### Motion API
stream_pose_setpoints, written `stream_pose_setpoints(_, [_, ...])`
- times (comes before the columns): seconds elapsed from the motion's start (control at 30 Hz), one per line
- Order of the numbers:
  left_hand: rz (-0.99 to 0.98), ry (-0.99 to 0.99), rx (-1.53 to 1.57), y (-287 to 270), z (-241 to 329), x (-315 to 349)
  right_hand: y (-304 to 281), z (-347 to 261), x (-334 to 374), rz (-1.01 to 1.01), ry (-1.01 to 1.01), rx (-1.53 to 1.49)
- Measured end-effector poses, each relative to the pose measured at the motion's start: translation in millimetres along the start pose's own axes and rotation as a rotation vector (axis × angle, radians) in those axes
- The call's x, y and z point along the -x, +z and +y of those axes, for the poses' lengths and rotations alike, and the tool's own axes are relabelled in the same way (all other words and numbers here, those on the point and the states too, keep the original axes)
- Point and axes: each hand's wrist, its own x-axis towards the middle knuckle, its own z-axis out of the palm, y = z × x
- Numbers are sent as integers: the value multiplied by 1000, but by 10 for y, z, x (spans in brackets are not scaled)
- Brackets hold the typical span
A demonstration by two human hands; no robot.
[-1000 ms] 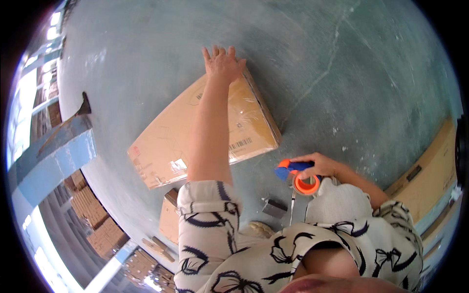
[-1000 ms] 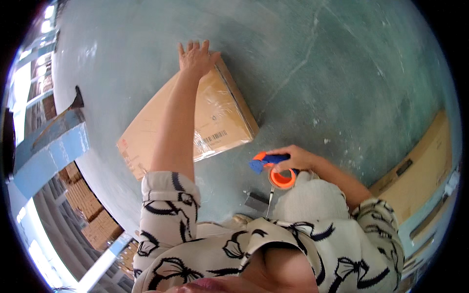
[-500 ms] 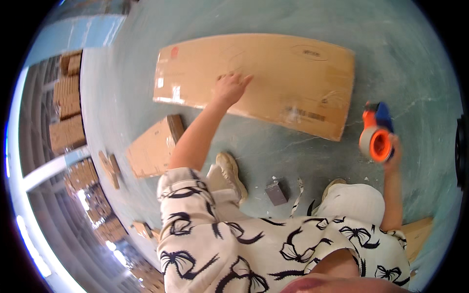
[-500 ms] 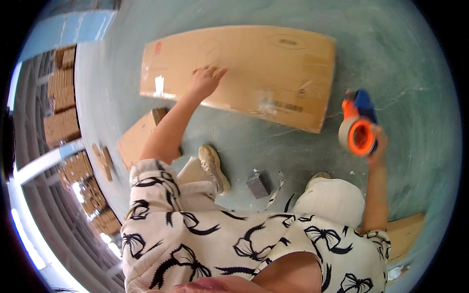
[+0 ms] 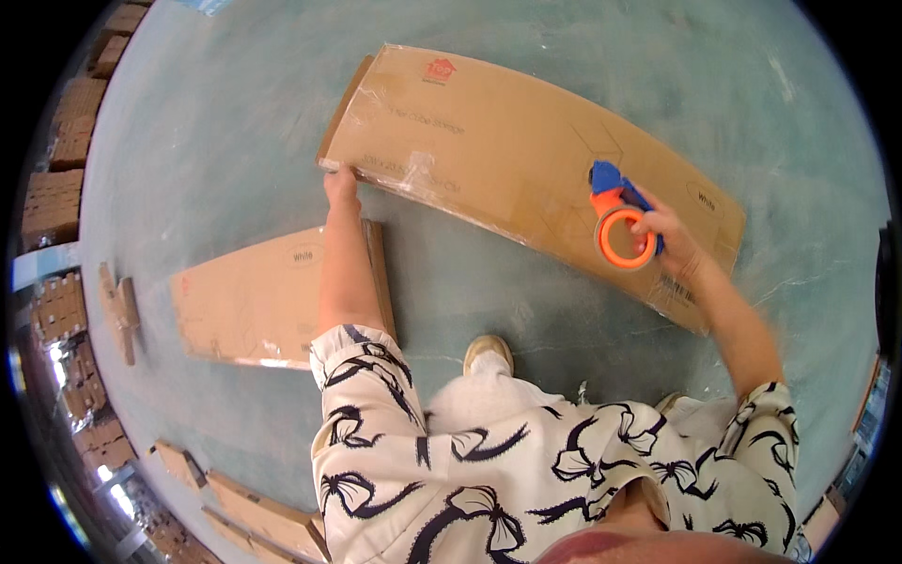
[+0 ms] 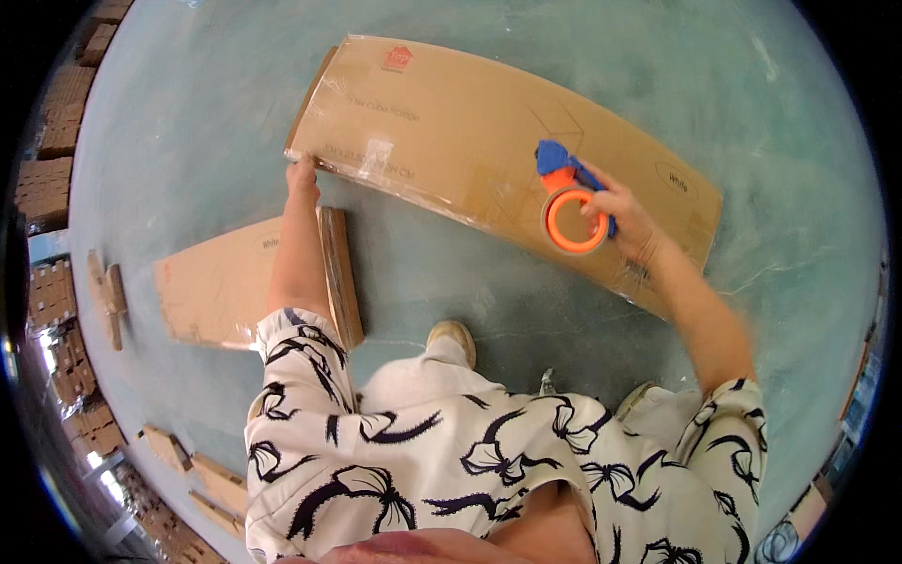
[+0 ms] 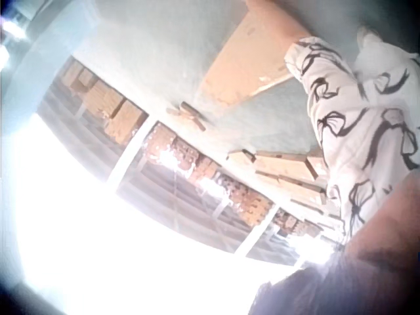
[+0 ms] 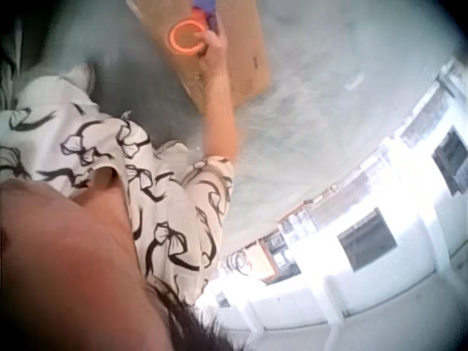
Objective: The person kneels on the floor and uses a handheld tape dispenser to seal multiple flat-packed cardboard boxes. They repeatedly apply tape along the seams, flip the boxes, and move them aside to continue the process.
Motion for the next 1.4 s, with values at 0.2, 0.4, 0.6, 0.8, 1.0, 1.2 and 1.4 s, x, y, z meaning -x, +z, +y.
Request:
stream_pose_setpoints(0.2, [-53, 78, 56, 801, 270, 397, -416, -217, 184, 63, 123, -218])
stream_pose_setpoints(0.4, [-111, 111, -21, 949, 253, 1335, -659, -180, 368, 173, 37, -182])
stream_pose_setpoints(0.6, [-532, 382, -639, 850, 517, 2640, -985, -121, 142, 220, -34, -143])
stream_pose_setpoints(0.8, [-660, 514, -631, 1514, 375, 3288, -960, -282, 30, 156, 1, -172])
stream_pose_setpoints(1.0, [-748, 325, -583, 1452, 607, 3378, -815, -286, 119, 255, 81, -200])
stream_pose_setpoints(1.2, [94, 1124, -731, 1593, 413, 3328, -1112, -177, 39, 282, 93, -200])
stream_pose_setpoints(1.4, [-601, 472, -446, 1501, 675, 3226, -1005, -332, 38, 292, 113, -147])
